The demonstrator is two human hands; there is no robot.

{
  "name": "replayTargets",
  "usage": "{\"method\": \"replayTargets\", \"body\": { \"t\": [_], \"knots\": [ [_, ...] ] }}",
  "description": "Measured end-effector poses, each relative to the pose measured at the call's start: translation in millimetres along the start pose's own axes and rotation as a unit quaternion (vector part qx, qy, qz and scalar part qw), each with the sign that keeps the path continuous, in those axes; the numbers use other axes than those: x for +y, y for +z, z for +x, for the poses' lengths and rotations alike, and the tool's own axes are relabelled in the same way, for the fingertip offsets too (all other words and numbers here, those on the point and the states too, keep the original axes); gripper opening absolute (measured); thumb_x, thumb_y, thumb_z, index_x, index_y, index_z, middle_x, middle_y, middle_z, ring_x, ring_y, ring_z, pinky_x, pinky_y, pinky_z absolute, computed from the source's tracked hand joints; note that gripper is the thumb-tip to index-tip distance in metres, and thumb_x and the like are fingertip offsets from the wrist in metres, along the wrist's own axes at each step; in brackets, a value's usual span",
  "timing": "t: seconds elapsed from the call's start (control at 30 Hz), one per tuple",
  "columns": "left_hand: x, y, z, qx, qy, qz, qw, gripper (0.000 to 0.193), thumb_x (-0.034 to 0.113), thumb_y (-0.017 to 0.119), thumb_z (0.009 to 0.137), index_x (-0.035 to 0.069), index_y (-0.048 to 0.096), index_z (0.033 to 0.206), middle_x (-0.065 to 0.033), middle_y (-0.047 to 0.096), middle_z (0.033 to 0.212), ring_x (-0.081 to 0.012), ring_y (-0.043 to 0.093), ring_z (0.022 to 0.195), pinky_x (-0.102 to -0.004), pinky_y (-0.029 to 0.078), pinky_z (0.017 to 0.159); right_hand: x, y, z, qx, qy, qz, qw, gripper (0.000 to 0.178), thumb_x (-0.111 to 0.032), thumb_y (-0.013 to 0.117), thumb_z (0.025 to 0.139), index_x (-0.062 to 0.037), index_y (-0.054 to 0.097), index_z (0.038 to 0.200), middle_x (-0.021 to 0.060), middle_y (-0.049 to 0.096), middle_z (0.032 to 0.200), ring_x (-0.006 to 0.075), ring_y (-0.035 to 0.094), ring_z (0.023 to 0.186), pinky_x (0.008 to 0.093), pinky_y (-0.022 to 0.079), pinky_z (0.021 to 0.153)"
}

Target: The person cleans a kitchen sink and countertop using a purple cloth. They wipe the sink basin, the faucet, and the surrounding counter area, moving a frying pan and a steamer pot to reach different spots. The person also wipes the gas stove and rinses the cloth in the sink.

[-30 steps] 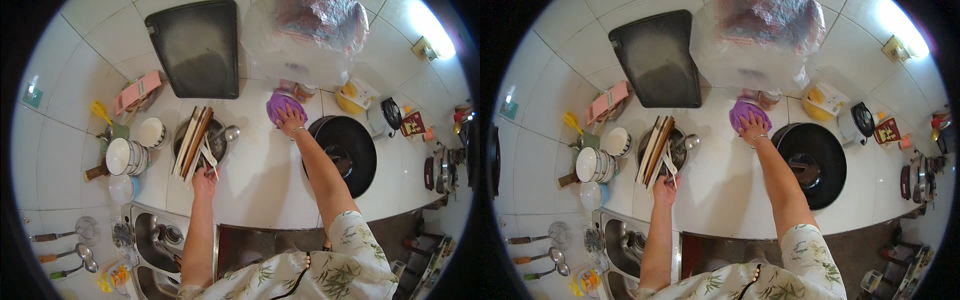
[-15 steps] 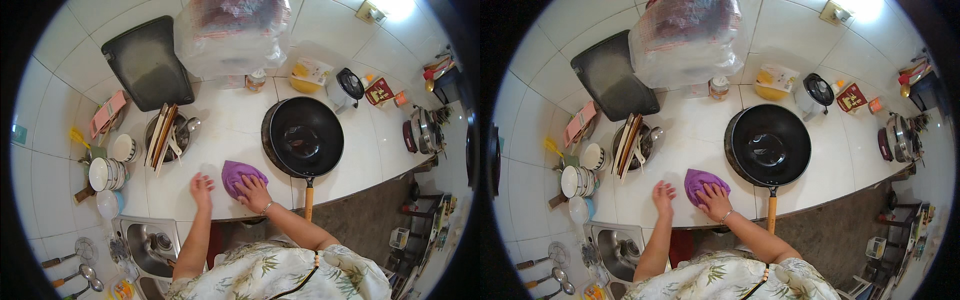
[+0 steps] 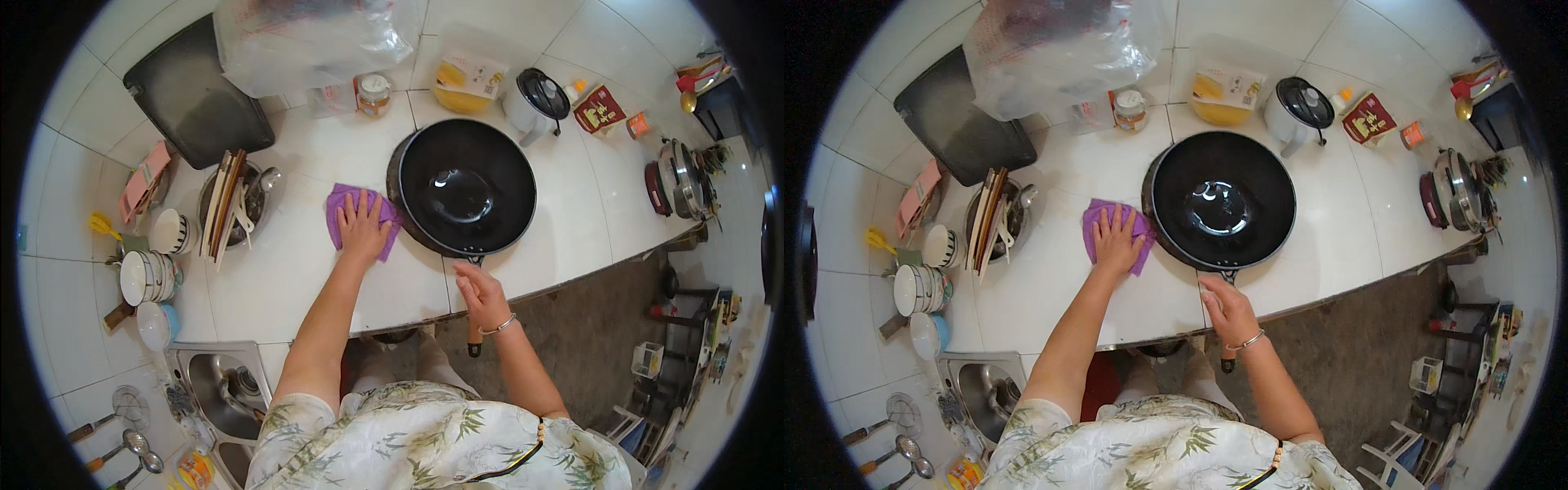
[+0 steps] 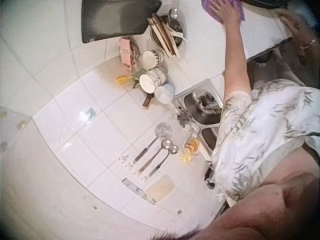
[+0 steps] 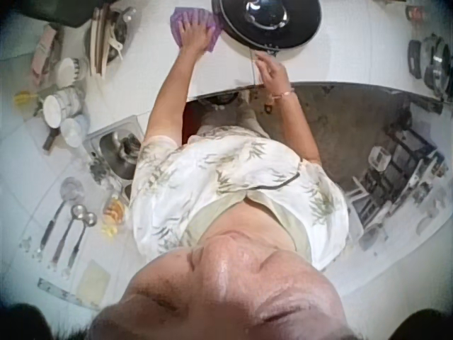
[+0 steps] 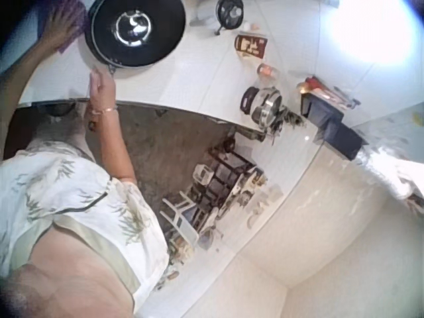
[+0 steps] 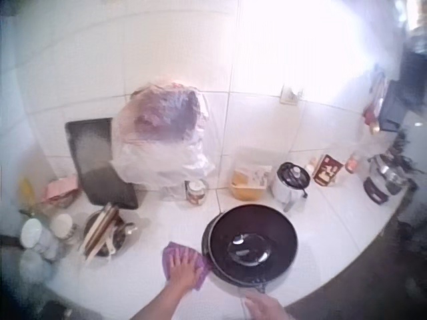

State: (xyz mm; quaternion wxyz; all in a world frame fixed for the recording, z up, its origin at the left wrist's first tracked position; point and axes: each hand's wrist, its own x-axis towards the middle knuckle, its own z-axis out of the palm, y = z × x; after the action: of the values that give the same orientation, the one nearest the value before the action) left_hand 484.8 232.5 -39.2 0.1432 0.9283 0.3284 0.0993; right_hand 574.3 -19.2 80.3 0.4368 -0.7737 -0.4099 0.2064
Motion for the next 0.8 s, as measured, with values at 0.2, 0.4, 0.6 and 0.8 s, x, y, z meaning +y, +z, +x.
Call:
{"method": "replayTargets", "body": {
  "t": [0.2, 0.4, 0.6, 0.8],
  "knots": [
    [49.7, 13.1, -76.0, -0.078, 0.145, -0.014, 0.986, 0.055, 0.039, 0.057, 0.083, 0.015, 0.049, 0.132, -0.0127, 0.034, 0.145, -0.0369, 0.018, 0.138, -0.0535, 0.012, 0.111, 30.7, -40.4, -19.0, 0.047, 0.005, 0.002, 0.999, 0.022, -0.012, 0.055, 0.09, 0.0, 0.063, 0.107, 0.016, 0.066, 0.101, 0.0273, 0.064, 0.093, 0.032, 0.049, 0.081],
    [50.5, -13.9, -154.4, -0.112, 0.11, 0.017, 0.987, 0.061, 0.03, 0.062, 0.08, 0.023, 0.043, 0.137, -0.0129, 0.029, 0.148, -0.0362, 0.021, 0.137, -0.0553, 0.013, 0.11, 48.5, -53.5, -26.8, 0.035, -0.025, 0.003, 0.999, 0.019, -0.012, 0.055, 0.09, 0.0001, 0.063, 0.103, 0.0168, 0.066, 0.095, 0.0302, 0.064, 0.087, 0.0333, 0.05, 0.076],
    [24.7, -24.8, -202.8, -0.008, -0.074, -0.03, 0.997, 0.068, 0.028, 0.063, 0.08, 0.018, 0.036, 0.141, -0.0222, 0.023, 0.147, -0.0386, 0.02, 0.137, -0.0536, 0.016, 0.109, 59.1, -69.3, -30.6, 0.012, -0.07, 0.033, 0.997, 0.02, -0.014, 0.057, 0.091, -0.0002, 0.064, 0.103, 0.0135, 0.067, 0.094, 0.0221, 0.064, 0.084, 0.03, 0.05, 0.075],
    [106.3, 19.3, -236.6, 0.012, 0.001, -0.071, 0.997, 0.062, 0.007, 0.055, 0.075, 0.016, 0.046, 0.135, -0.0202, 0.037, 0.141, -0.0388, 0.03, 0.132, -0.0524, 0.023, 0.108, 45.8, -82.5, -43.9, -0.039, -0.116, 0.036, 0.992, 0.018, -0.011, 0.055, 0.089, -0.0007, 0.063, 0.102, 0.0167, 0.066, 0.095, 0.0309, 0.064, 0.086, 0.0346, 0.05, 0.076]
  ]
}}
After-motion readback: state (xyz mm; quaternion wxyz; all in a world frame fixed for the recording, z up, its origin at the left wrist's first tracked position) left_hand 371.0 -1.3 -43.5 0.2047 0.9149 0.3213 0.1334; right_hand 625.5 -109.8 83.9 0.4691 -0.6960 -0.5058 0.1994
